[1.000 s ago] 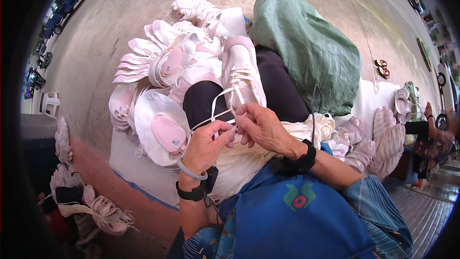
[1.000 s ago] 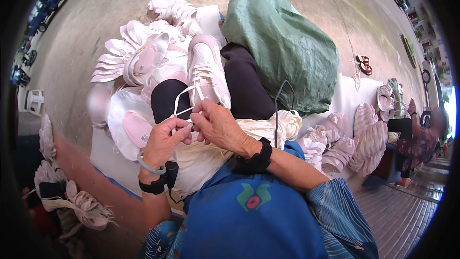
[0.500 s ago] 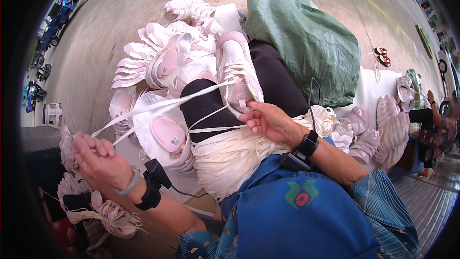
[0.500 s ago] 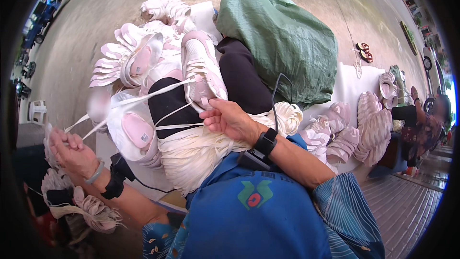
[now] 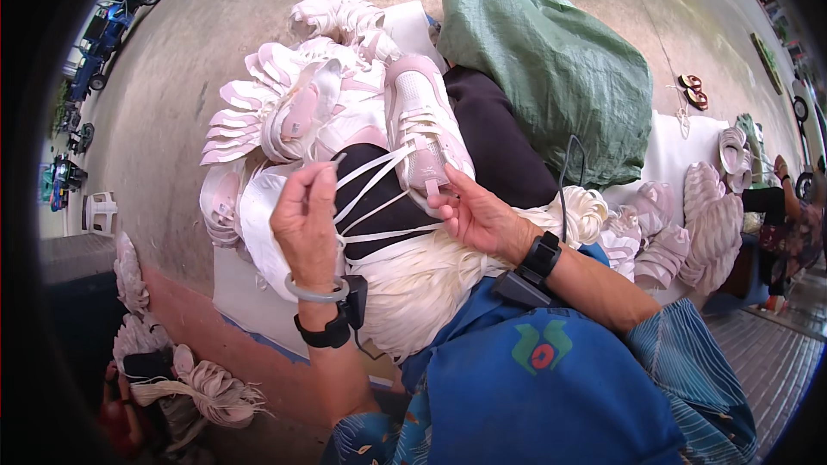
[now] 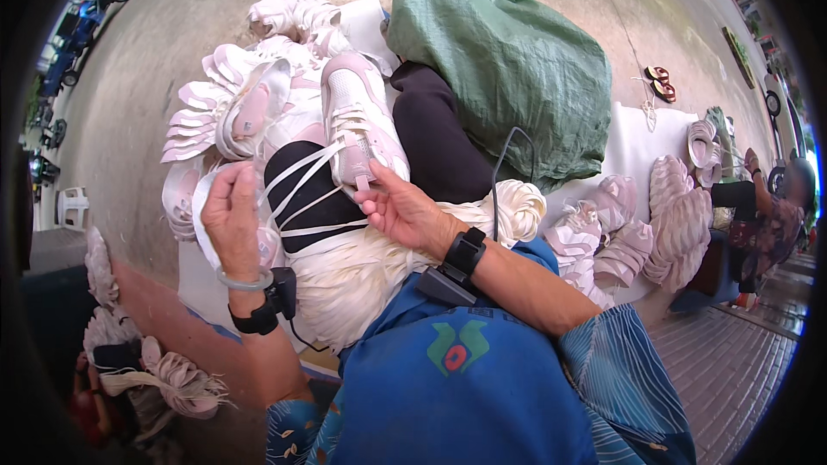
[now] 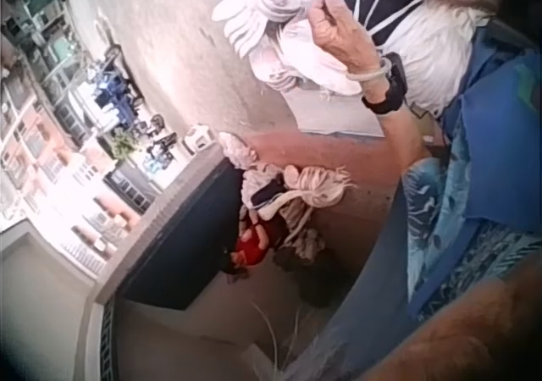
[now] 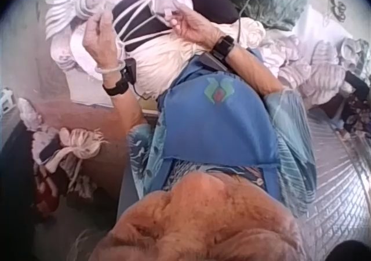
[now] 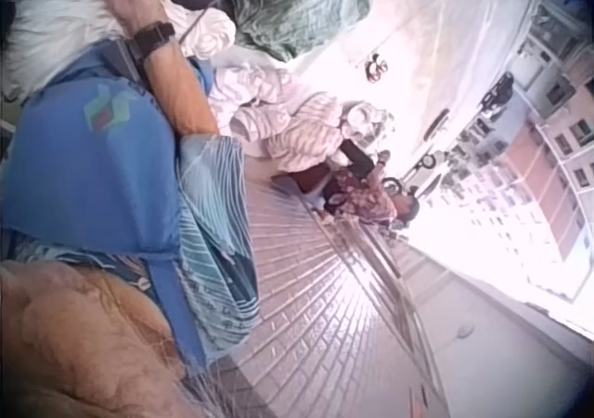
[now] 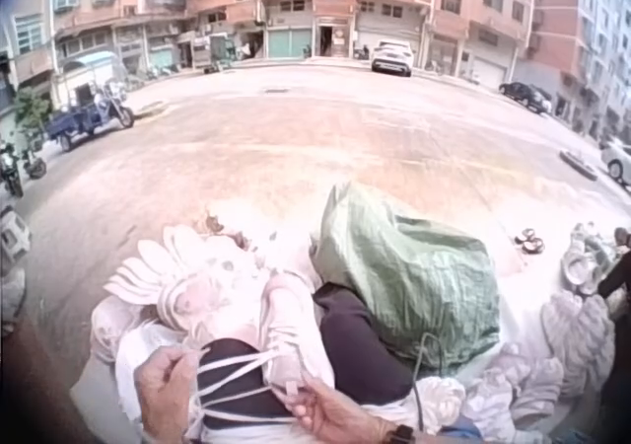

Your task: The recorder is threading shoelaces into white and pink sneakers.

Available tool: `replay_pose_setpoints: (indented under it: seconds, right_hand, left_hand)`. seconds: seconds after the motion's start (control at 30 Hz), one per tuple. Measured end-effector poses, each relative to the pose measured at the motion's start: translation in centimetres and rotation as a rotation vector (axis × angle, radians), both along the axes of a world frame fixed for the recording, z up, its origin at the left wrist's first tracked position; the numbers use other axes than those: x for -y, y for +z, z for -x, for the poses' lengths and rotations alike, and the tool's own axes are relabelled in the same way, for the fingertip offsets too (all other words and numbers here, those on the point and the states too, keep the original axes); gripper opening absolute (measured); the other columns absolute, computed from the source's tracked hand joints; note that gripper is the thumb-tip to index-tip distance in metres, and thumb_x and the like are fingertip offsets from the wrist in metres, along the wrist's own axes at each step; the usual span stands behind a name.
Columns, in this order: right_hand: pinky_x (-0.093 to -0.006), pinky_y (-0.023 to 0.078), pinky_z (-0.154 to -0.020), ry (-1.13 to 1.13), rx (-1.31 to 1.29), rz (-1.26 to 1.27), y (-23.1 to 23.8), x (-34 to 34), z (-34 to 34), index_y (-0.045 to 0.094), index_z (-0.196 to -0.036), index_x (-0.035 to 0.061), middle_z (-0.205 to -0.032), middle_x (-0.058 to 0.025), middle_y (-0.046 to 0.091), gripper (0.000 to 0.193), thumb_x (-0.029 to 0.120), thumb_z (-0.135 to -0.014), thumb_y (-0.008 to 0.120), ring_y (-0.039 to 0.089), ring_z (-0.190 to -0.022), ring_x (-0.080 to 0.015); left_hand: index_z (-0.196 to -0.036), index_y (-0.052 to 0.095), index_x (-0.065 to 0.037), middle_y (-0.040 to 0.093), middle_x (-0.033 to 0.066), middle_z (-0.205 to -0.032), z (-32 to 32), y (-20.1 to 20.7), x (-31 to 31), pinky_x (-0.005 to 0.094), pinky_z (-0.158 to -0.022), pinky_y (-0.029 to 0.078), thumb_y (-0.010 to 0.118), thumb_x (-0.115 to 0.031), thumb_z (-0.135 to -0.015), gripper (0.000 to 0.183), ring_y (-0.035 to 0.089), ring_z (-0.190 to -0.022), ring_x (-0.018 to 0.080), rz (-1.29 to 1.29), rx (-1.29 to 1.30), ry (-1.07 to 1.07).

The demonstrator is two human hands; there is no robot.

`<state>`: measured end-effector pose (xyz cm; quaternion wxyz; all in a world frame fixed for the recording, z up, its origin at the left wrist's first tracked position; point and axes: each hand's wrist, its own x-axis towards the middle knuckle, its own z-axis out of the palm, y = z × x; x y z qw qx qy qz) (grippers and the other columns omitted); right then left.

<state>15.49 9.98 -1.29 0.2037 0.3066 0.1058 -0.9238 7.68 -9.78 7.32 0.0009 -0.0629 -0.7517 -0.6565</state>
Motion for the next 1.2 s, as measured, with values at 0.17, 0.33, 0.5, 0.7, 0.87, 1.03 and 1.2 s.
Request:
replay_pose_setpoints:
  seconds: [0.17, 0.33, 0.5, 0.7, 0.87, 1.03, 1.2]
  right_hand:
    - [-0.0222, 0.05, -0.044, 0.061, -0.014, 0.01, -1.6, -0.2, 0.6, 0.055, -0.092, 0.0049, -0.07, -0.0044, 0.062, 0.03, 0.035, -0.096, 0.052, 0.058, -0.054, -0.0099]
    - [-0.0224, 0.047, -0.041, 0.034, -0.041, -0.115, -0.5, -0.7, -1.5, 0.058, -0.09, 0.0046, -0.066, -0.0032, 0.061, 0.03, 0.033, -0.097, 0.052, 0.054, -0.048, -0.01]
    - [-0.0236, 0.045, -0.04, 0.031, -0.026, -0.11, 0.1, -0.8, -1.8, 0.058, -0.09, 0.0049, -0.066, -0.003, 0.061, 0.028, 0.031, -0.097, 0.051, 0.055, -0.048, -0.0104]
    - [-0.0242, 0.043, -0.038, 0.032, -0.04, -0.082, 0.2, -1.0, -2.0, 0.058, -0.087, 0.0044, -0.064, -0.0028, 0.06, 0.029, 0.031, -0.097, 0.052, 0.055, -0.046, -0.0108]
    - [-0.0241, 0.043, -0.036, 0.045, -0.03, -0.089, 0.0, -0.9, -1.8, 0.058, -0.087, 0.0039, -0.064, -0.0034, 0.061, 0.029, 0.032, -0.096, 0.054, 0.054, -0.045, -0.011]
    - [-0.0242, 0.044, -0.037, 0.04, -0.028, -0.099, 0.3, -1.1, -1.7, 0.059, -0.081, 0.0037, -0.064, -0.0035, 0.062, 0.032, 0.032, -0.096, 0.054, 0.054, -0.044, -0.0112]
    - [-0.0229, 0.043, -0.035, 0.043, -0.036, -0.093, -0.1, -1.1, -2.0, 0.056, -0.088, 0.004, -0.065, -0.0035, 0.061, 0.029, 0.032, -0.095, 0.056, 0.055, -0.044, -0.0101]
  left_hand:
    - [-0.093, 0.065, 0.0, 0.049, -0.0029, -0.061, -0.2, -4.1, -4.4, 0.0223, -0.05, 0.037, 0.064, -0.013, -0.088, 0.014, 0.041, -0.056, 0.0047, 0.257, -0.038, -0.173]
    - [-0.093, 0.065, -0.001, 0.048, 0.0017, -0.056, -0.7, -5.4, -5.8, 0.0247, -0.049, 0.039, 0.064, -0.013, -0.087, 0.013, 0.042, -0.052, 0.007, 0.316, -0.072, -0.143]
    - [-0.096, 0.064, -0.003, 0.06, 0.0092, -0.067, -1.0, -5.1, -6.4, 0.0276, -0.054, 0.044, 0.063, -0.012, -0.087, 0.013, 0.051, -0.055, 0.0129, 0.38, -0.047, -0.206]
    - [-0.094, 0.063, -0.001, 0.065, 0.0147, -0.078, -0.8, -5.8, -6.5, 0.032, -0.063, 0.048, 0.061, -0.015, -0.087, 0.016, 0.061, -0.064, 0.0228, 0.466, -0.021, -0.207]
    - [-0.092, 0.061, 0.0, 0.064, 0.0133, -0.077, -0.3, -5.7, -7.0, 0.0317, -0.063, 0.048, 0.059, -0.013, -0.089, 0.014, 0.06, -0.066, 0.023, 0.476, 0.004, -0.204]
    - [-0.089, 0.058, -0.001, 0.062, 0.0142, -0.079, 0.0, -6.0, -6.9, 0.0351, -0.063, 0.048, 0.057, -0.012, -0.089, 0.011, 0.06, -0.068, 0.028, 0.535, -0.051, -0.23]
    - [-0.088, 0.056, -0.003, 0.058, 0.0166, -0.079, 0.4, -5.1, -7.2, 0.0414, -0.064, 0.047, 0.055, -0.009, -0.087, 0.006, 0.059, -0.072, 0.0368, 0.656, -0.204, -0.319]
